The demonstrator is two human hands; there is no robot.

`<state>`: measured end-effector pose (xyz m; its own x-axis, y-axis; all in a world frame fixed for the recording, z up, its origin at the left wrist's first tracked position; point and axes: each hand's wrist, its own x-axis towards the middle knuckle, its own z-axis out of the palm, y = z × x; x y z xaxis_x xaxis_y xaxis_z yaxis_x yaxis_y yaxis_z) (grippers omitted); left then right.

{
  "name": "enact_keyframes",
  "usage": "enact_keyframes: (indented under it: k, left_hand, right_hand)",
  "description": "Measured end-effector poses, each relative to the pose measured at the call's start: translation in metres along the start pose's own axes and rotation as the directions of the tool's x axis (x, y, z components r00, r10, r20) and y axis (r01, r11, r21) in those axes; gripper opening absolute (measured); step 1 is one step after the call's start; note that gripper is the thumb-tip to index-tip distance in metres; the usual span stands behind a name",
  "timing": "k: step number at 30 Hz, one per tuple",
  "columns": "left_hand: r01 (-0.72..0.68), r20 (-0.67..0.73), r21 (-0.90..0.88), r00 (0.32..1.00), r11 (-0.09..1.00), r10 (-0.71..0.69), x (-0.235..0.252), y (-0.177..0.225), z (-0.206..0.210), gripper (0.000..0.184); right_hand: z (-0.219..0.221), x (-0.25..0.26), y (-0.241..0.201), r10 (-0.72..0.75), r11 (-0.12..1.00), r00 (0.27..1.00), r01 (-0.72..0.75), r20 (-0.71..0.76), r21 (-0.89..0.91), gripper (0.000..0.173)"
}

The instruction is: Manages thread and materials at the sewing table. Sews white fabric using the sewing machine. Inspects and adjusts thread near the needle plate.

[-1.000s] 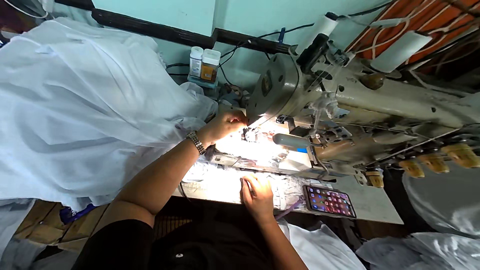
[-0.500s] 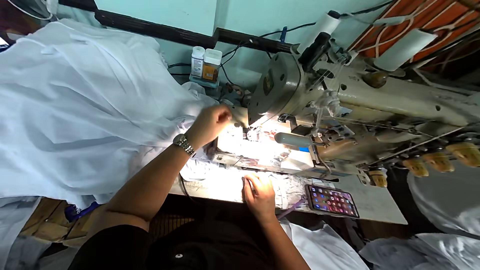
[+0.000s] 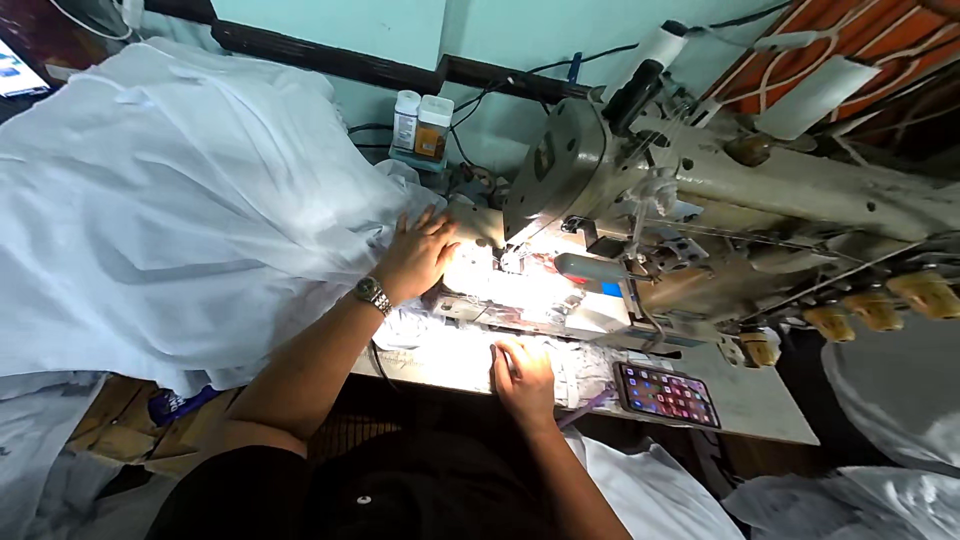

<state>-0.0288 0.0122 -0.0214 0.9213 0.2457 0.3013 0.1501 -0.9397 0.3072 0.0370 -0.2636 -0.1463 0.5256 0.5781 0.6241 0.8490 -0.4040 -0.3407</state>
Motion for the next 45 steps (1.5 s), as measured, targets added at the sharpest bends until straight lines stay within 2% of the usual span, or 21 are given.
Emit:
enact_keyframes:
  k: [1,3,5,6,8,10,11,13,16,17,20,21,23,28,30,35,37,39,41,42,45]
  left_hand:
    - [-0.018,-0.021,0.004,1.0,1.0,0.018,-0.006,0.008,-0.001,0.053]
    - [-0.166,-0.076,-0.041,0.984,0.985,0.163,-0.02,0.024,0.001,0.051]
    - [-0.3,-0.06,-0.106,0.954,0.948,0.295,-0.028,0.029,0.006,0.058]
    - [-0.286,-0.015,-0.125,0.958,0.95,0.286,-0.028,0.028,0.007,0.06]
    - [-0.125,0.013,-0.064,0.992,0.99,0.126,-0.021,0.015,0.006,0.058]
    - [0.042,-0.006,0.023,0.999,0.999,-0.042,-0.014,0.002,0.005,0.063]
    - [0.078,-0.012,0.03,0.997,0.996,-0.078,-0.015,0.0,0.002,0.064]
    - [0.029,-0.075,-0.005,0.997,1.0,-0.029,-0.028,0.009,0.001,0.058]
    - [-0.189,-0.152,-0.051,0.972,0.981,0.18,-0.045,0.027,0.007,0.061]
    - [-0.247,-0.156,-0.053,0.959,0.968,0.236,-0.047,0.032,0.01,0.056]
    - [-0.341,-0.231,-0.061,0.919,0.938,0.319,-0.041,0.039,0.019,0.016]
    - [-0.344,-0.246,-0.081,0.916,0.935,0.316,-0.036,0.039,0.014,0.013]
    - [-0.338,-0.303,-0.127,0.908,0.933,0.288,-0.03,0.036,0.002,0.014]
    - [-0.076,-0.485,-0.253,0.873,0.965,-0.058,-0.036,0.001,-0.029,0.018]
    - [-0.044,-0.493,-0.287,0.864,0.957,-0.108,-0.049,-0.006,-0.027,0.016]
    - [-0.183,-0.327,-0.359,0.943,0.915,0.06,-0.094,0.017,-0.012,0.013]
    - [-0.227,-0.118,-0.432,0.974,0.873,0.195,-0.114,0.021,0.001,0.015]
    - [-0.265,0.157,-0.479,0.912,0.837,0.378,-0.134,0.026,0.017,0.02]
    - [-0.329,0.295,-0.457,0.821,0.826,0.489,-0.15,0.033,0.035,0.018]
    - [-0.343,0.316,-0.436,0.808,0.832,0.498,-0.155,0.035,0.042,0.017]
    - [-0.335,0.292,-0.354,0.847,0.873,0.444,-0.162,0.039,0.051,0.019]
  right_hand:
    - [0.0,0.0,0.0,0.003,1.0,1.0,-0.003,-0.002,-0.001,0.024]
    - [0.0,0.001,0.0,0.001,1.0,1.0,-0.001,-0.008,0.0,0.023]
    - [0.0,0.001,0.0,-0.003,1.0,1.0,0.003,-0.007,-0.011,0.023]
    - [0.0,0.001,0.0,-0.004,1.0,1.0,0.003,-0.006,-0.018,0.023]
    - [0.0,-0.001,0.0,-0.001,1.0,1.0,0.001,0.005,-0.025,0.024]
    - [0.0,-0.001,0.0,-0.003,1.0,1.0,0.003,0.002,-0.024,0.024]
    - [0.0,0.0,0.0,-0.006,1.0,1.0,0.005,-0.007,-0.021,0.024]
    - [0.0,0.0,-0.001,-0.004,1.0,1.0,0.003,-0.021,-0.024,0.024]
    - [0.0,0.0,-0.002,-0.006,0.999,1.0,0.005,-0.029,-0.035,0.024]
    - [0.0,0.0,-0.002,-0.005,0.999,1.0,0.004,-0.023,-0.035,0.024]
    - [0.001,-0.001,-0.001,-0.005,1.0,1.0,0.005,-0.01,-0.028,0.024]
    - [0.0,0.0,-0.001,-0.008,1.0,1.0,0.008,-0.014,-0.023,0.023]
    - [0.001,0.0,0.0,-0.008,1.0,1.0,0.007,-0.03,-0.025,0.024]
    - [0.001,-0.002,0.001,-0.001,1.0,1.0,0.0,-0.029,-0.025,0.024]
    - [0.001,-0.001,0.001,-0.001,1.0,1.0,0.001,-0.028,-0.024,0.024]
    - [0.0,-0.001,0.0,-0.005,0.999,1.0,0.004,-0.02,-0.039,0.024]
    - [0.0,-0.001,0.001,-0.007,0.999,1.0,0.006,-0.024,-0.04,0.024]
    - [0.0,0.0,0.001,-0.005,0.999,1.0,0.004,-0.018,-0.036,0.023]
    - [0.0,0.0,0.0,-0.001,0.999,1.0,0.0,-0.014,-0.042,0.023]
    - [0.001,0.0,0.001,-0.001,0.999,1.0,0.001,-0.014,-0.046,0.023]
    - [0.001,0.0,0.003,-0.008,1.0,1.0,0.008,-0.014,0.003,0.023]
